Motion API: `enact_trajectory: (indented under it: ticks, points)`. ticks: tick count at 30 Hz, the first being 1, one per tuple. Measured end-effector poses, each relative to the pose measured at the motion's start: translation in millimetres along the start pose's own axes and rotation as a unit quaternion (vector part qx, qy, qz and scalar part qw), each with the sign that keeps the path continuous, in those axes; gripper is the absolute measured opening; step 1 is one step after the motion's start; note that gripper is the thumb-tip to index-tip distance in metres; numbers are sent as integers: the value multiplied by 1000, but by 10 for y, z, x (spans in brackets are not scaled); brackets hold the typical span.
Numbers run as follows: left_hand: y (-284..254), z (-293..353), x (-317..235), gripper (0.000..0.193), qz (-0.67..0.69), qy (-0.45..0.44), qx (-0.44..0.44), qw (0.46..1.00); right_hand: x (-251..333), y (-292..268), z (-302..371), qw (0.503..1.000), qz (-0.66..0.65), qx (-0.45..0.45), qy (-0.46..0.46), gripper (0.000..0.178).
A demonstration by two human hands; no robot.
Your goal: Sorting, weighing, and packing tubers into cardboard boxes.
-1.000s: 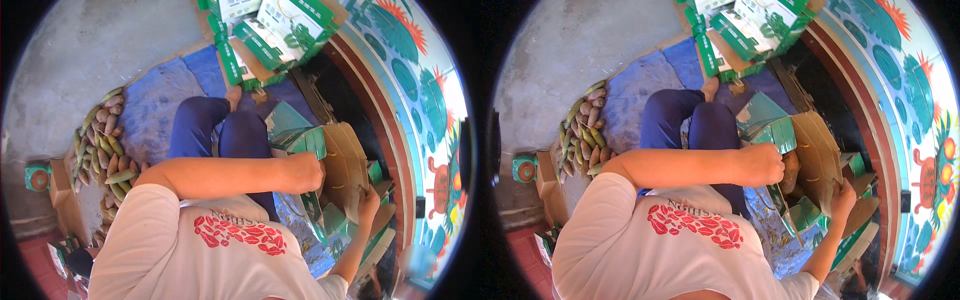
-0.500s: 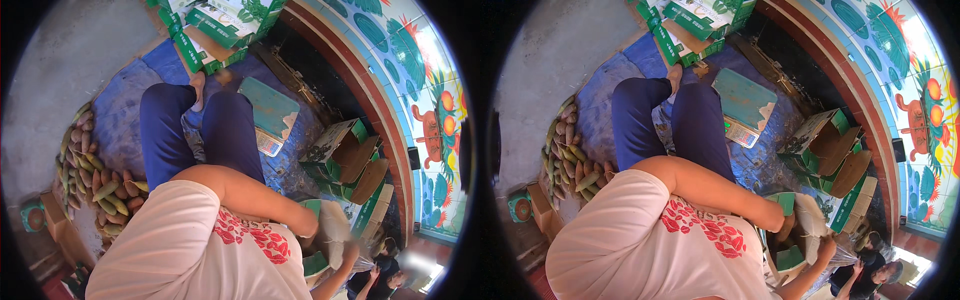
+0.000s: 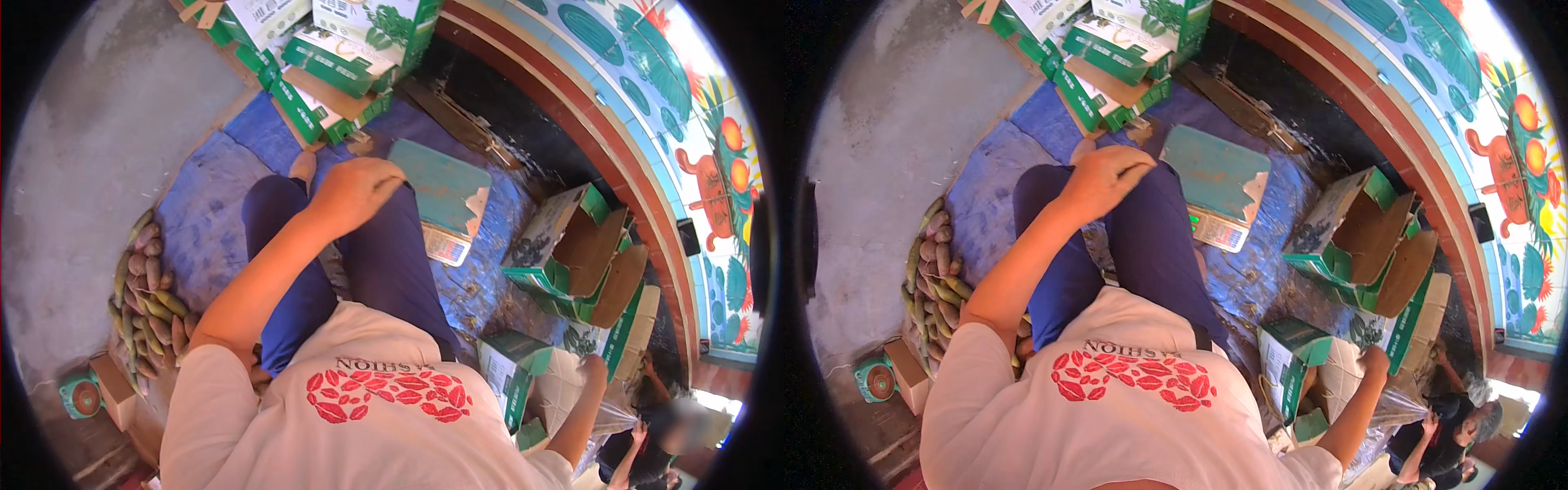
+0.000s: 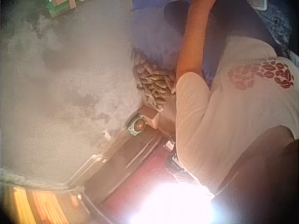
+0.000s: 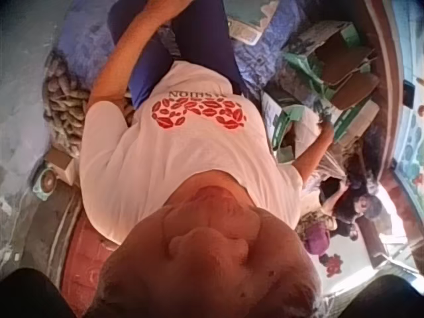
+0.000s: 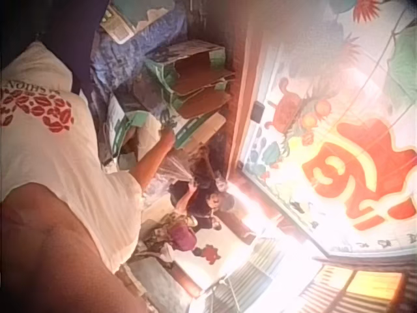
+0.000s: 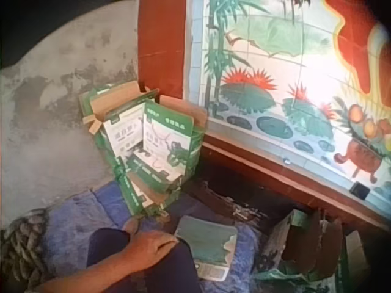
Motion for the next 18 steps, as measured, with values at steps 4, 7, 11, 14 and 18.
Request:
enact_trajectory:
  ticks: [4, 7, 11, 14, 18]
  points:
    - [-397, 221, 584, 14, 23, -97, -131, 986, 1112, -1217, 303, 982, -114, -122, -85, 21]
    - [-589, 308, 869, 16, 68, -144, -192, 968, 2076, -1883, 456, 934, -200, -170, -241, 19]
    - [-707, 395, 1217, 19, 124, -203, -290, 927, 3170, -2691, 771, 865, -305, -207, -341, 16]
    - [-772, 293, 1361, 27, 161, -214, -344, 900, 3884, -3262, 1067, 829, -325, -209, -405, 13]
    - [-876, 111, 1452, 33, 250, -220, -416, 846, 4926, -3934, 1568, 763, -328, -221, -512, 12]
Point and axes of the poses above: each hand's wrist, its own z-axis away from the middle knuckle, its own y-axis out of the palm, x = y × z, the point moved 7 cm from there along -z, towards the middle knuckle, and after that the axes turned 9 degrees about y, right-handed, at the moved point
